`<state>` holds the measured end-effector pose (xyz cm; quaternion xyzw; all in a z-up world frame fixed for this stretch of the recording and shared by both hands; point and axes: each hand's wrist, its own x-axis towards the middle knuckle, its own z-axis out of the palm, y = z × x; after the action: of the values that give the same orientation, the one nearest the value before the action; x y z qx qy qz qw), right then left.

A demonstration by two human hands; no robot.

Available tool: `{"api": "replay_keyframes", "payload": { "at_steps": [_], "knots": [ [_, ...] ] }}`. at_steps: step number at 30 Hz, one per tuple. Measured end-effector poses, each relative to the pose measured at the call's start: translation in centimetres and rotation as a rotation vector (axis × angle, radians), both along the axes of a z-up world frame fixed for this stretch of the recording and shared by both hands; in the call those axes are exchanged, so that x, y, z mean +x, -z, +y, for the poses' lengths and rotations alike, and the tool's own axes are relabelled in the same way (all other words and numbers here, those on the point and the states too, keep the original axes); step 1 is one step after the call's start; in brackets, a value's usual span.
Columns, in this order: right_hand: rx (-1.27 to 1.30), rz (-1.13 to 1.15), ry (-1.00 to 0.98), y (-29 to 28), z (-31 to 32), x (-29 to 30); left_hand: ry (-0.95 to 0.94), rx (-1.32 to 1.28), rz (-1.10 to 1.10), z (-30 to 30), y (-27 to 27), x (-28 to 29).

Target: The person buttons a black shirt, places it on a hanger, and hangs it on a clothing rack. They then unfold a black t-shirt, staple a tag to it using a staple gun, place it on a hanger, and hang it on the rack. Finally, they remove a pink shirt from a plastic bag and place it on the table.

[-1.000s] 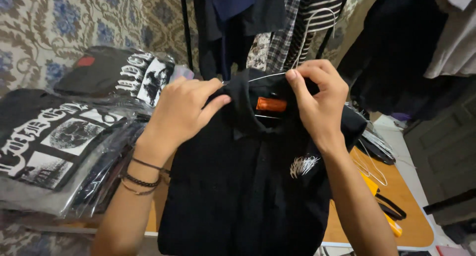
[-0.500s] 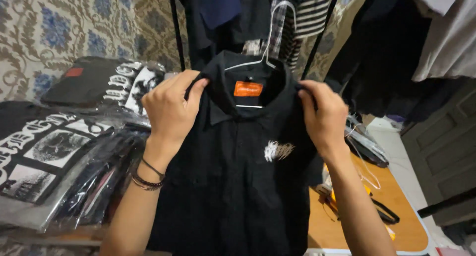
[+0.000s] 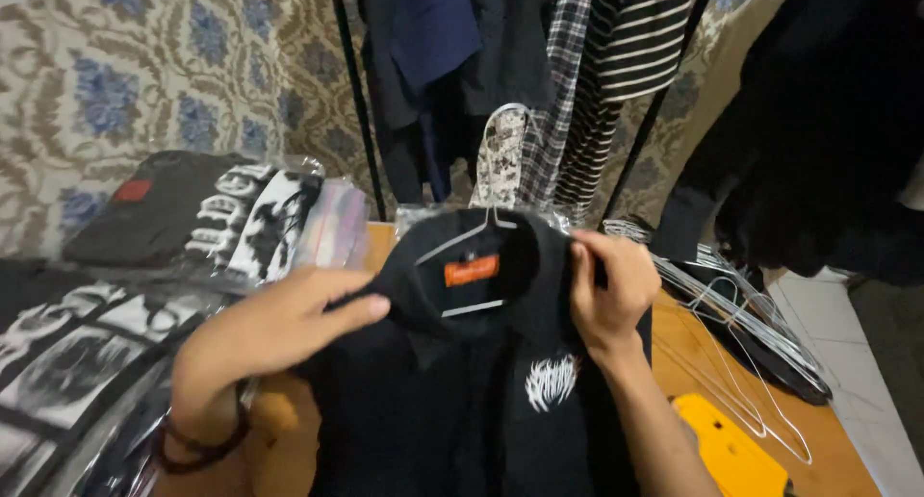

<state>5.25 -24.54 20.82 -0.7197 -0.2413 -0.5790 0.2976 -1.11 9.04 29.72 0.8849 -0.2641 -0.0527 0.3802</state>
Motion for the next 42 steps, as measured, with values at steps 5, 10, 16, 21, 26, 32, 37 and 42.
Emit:
{"api": "replay_keyframes", "payload": {
  "at_steps": [5,10,16,21,26,32,37,42],
  "knots": [
    [0.054,0.083,-0.007,0.1,0.9,2.6,0.138,0.07,0.037,1.3,0.6,4.1],
    [0.12,0.227,-0.04,-0.2,1.3,4.9,0.162,0.091,0.161,1.5,-1.4,6.0],
    [0.216,0.532,-0.204,-1.5,-0.5,4.4,0.239,0.035,0.258,0.8,-2.7,7.2],
    [0.1,0.594,-0.26,-7.5,-1.0,1.4,0.224,0.012,0.343,-1.6,-4.1,7.6],
    [0.161,0.462,0.09,6.6,-3.3,-3.4,0.181,-0.017,0.403,-6.5,-5.8,6.4],
    [0.306,1.273,-0.407,-4.7,-3.2,-3.2,0.144,-0.048,0.52,-11.7,-7.7,0.8],
    [0.072,1.508,-0.16,-25.9,-0.8,-8.7,0.262,-0.026,0.381,-14.0,-13.0,-1.8],
    [0.047,1.547,-0.013,-29.5,-1.7,-9.1,0.42,0.184,0.19,-15.4,-15.3,-2.6]
  ]
}}
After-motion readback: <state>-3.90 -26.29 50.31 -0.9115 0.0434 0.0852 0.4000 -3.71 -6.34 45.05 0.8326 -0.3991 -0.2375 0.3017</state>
